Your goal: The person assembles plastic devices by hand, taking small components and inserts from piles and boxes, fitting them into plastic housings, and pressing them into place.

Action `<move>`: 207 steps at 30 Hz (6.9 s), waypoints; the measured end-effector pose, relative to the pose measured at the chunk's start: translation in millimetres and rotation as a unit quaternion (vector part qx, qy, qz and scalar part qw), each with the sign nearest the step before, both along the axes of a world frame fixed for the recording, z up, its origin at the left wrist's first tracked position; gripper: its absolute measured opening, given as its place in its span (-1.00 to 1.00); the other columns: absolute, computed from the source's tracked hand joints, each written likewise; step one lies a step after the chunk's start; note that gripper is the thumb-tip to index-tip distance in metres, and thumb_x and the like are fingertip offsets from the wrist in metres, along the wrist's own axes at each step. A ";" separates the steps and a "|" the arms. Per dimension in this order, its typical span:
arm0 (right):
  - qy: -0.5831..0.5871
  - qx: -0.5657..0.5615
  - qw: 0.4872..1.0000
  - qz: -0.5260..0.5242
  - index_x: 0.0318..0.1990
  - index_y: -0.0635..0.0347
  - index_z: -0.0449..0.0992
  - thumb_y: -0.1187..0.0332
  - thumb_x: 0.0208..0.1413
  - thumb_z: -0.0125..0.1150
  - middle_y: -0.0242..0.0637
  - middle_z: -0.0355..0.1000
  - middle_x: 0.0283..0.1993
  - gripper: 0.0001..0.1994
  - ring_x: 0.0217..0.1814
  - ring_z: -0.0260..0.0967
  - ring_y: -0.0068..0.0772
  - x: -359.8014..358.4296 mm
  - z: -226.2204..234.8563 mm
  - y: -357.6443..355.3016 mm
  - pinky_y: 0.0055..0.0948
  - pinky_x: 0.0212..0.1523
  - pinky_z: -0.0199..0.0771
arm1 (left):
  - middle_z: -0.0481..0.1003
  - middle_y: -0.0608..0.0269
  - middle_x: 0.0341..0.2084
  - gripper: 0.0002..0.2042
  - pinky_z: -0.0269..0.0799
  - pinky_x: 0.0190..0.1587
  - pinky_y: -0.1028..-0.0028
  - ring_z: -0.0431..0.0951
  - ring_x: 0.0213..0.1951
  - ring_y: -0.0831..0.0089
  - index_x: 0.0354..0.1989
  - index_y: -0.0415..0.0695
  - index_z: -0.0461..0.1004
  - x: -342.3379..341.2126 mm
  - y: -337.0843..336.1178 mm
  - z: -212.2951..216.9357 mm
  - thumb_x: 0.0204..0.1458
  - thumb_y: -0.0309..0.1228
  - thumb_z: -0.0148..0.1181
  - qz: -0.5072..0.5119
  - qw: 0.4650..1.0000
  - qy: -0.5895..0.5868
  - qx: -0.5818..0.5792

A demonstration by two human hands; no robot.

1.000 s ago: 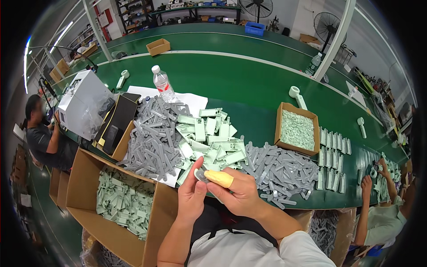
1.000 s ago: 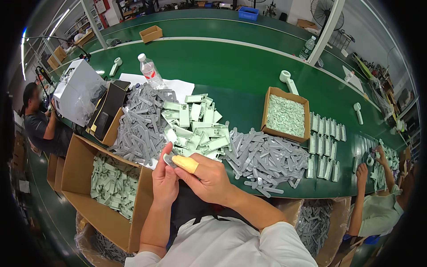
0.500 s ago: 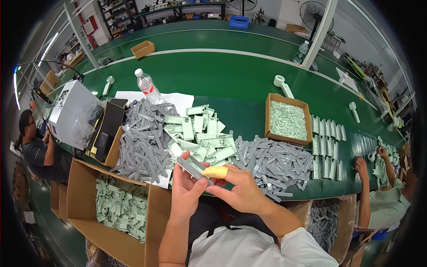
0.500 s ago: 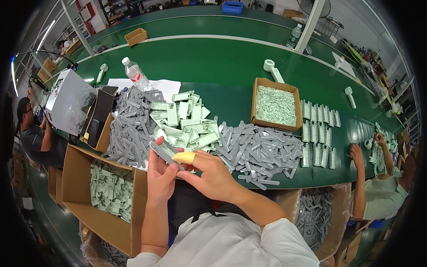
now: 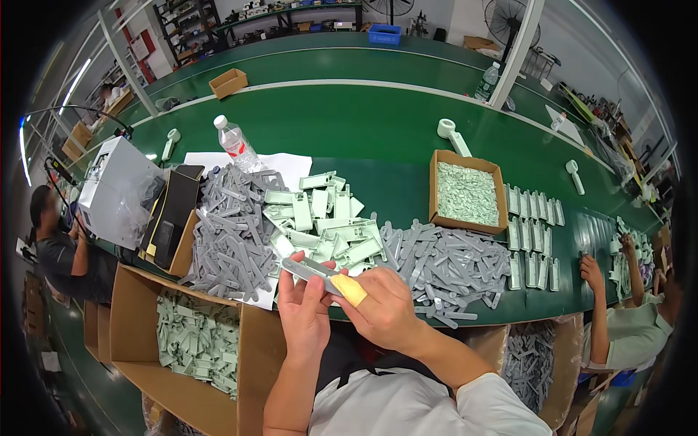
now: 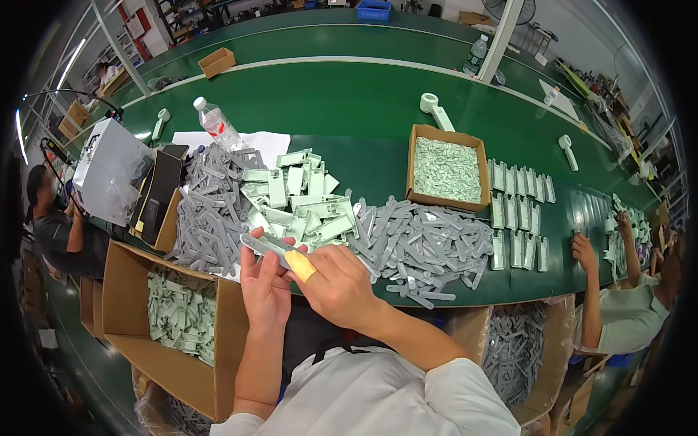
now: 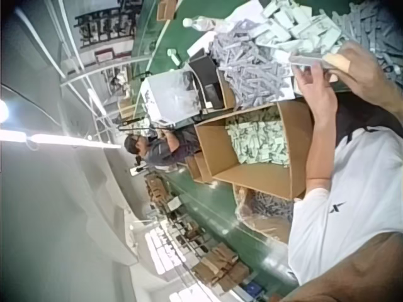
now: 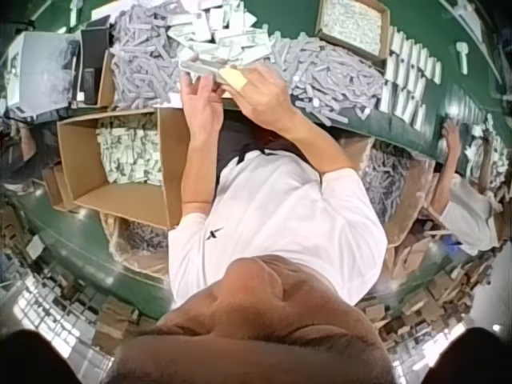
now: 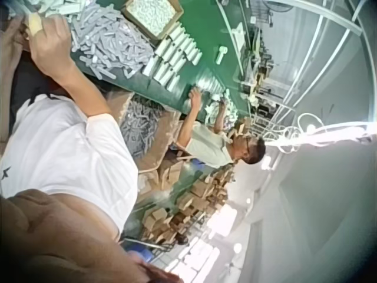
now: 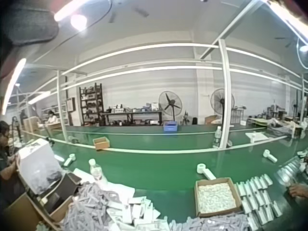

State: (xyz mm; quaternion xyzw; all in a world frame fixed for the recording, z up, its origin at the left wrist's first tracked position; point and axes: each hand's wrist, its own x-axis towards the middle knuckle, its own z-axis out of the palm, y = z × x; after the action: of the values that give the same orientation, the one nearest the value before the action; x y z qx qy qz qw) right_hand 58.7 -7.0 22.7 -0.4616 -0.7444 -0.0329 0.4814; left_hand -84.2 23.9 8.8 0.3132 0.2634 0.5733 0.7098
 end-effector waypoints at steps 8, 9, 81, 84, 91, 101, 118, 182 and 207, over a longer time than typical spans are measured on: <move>0.055 -0.054 0.997 0.007 0.00 0.33 0.53 0.48 -0.10 0.39 -0.26 0.44 -0.38 -0.57 -0.32 0.39 -0.24 5.3 1.8 -1.0 -0.31 -0.31 0.43 | 0.48 -0.06 -0.07 -0.52 0.58 -0.09 0.38 0.56 -0.11 0.33 0.31 -0.13 0.06 5.1 1.4 -11.6 0.25 -0.53 0.03 -0.019 1.000 0.017 -0.011; 0.084 -0.085 0.993 0.014 0.01 0.32 0.53 0.49 -0.10 0.40 -0.26 0.44 -0.38 -0.57 -0.32 0.39 -0.24 6.2 1.9 -2.3 -0.31 -0.31 0.43 | 0.48 -0.06 -0.07 -0.52 0.58 -0.09 0.38 0.56 -0.11 0.33 0.31 -0.13 0.06 5.9 1.2 -8.3 0.25 -0.53 0.03 -0.020 1.000 0.017 -0.012; 0.496 -0.331 0.790 0.141 0.10 0.27 0.44 0.49 0.22 0.14 -0.43 0.39 -0.23 -0.70 -0.46 0.27 -0.71 134.9 -5.2 24.8 -0.66 -0.47 0.30 | 0.41 0.25 -0.26 -0.33 0.47 -0.20 0.44 0.49 -0.31 0.47 0.38 -0.13 0.00 107.7 3.3 -3.8 0.12 -0.57 0.20 -0.092 0.994 0.040 -0.035; 0.502 -0.311 0.789 0.170 0.11 0.27 0.44 0.49 0.22 0.16 -0.43 0.39 -0.22 -0.70 -0.43 0.29 -0.71 104.8 -2.4 7.1 -0.68 -0.45 0.31 | 0.43 0.23 -0.23 -0.33 0.48 -0.20 0.46 0.50 -0.28 0.48 0.38 -0.14 0.00 101.6 -0.2 3.6 0.12 -0.59 0.19 -0.086 0.996 -0.021 0.004; 0.216 -0.232 0.932 0.176 0.16 0.24 0.40 0.52 0.13 0.26 -0.34 0.48 -0.22 -0.59 -0.36 0.43 -0.61 99.4 6.5 17.9 -0.60 -0.35 0.46 | 0.46 0.21 -0.26 -0.31 0.47 -0.23 0.52 0.49 -0.30 0.53 0.39 -0.12 -0.01 59.1 2.9 -3.9 0.10 -0.63 0.19 -0.083 0.986 0.103 0.098; 0.112 -0.389 0.898 0.172 0.00 0.20 0.53 0.52 -0.02 0.33 -0.39 0.50 -0.45 -0.64 -0.47 0.45 -0.53 83.8 54.0 20.1 -0.49 -0.41 0.45 | 0.48 0.19 -0.29 -0.43 0.49 -0.27 0.51 0.51 -0.31 0.50 0.36 -0.14 0.04 39.2 0.3 -7.3 0.21 -0.48 0.10 -0.084 0.974 0.142 0.154; -0.187 -0.026 0.980 0.070 -0.12 0.27 0.52 0.41 -0.15 0.26 -0.35 0.49 -0.44 -0.65 -0.61 0.36 -0.46 39.0 22.7 17.5 -0.45 -0.61 0.27 | 0.43 0.21 0.05 -0.52 0.39 0.09 0.39 0.46 0.05 0.41 0.25 -0.19 0.29 39.2 -14.8 -0.5 0.37 -0.18 -0.41 -0.080 0.985 -0.026 -0.153; -0.157 -0.101 0.982 -0.014 -0.19 0.28 0.47 0.40 -0.06 0.20 -0.41 0.45 -0.49 -0.75 -0.56 0.46 -0.48 37.3 -4.2 -12.1 -0.46 -0.58 0.37 | 0.47 0.23 -0.14 -0.54 0.36 0.02 0.45 0.45 -0.10 0.51 0.29 -0.09 0.20 53.1 -14.9 -37.0 0.40 -0.08 -0.38 -0.077 0.996 -0.003 -0.045; -0.112 -0.056 0.992 -0.015 -0.19 0.32 0.45 0.42 -0.10 0.20 -0.40 0.40 -0.54 -0.72 -0.57 0.46 -0.41 40.0 -1.4 -4.1 -0.42 -0.61 0.37 | 0.41 0.26 0.04 -0.52 0.34 0.14 0.41 0.43 0.08 0.47 0.27 -0.15 0.27 49.4 -16.7 -22.5 0.40 -0.10 -0.37 -0.079 0.990 0.046 -0.108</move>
State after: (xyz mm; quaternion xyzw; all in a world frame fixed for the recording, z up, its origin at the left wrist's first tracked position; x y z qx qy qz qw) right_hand 98.7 -11.1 21.3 -0.4921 -0.7874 -0.0502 0.3678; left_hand -34.8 7.2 -13.7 0.2808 0.3307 0.4685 0.7696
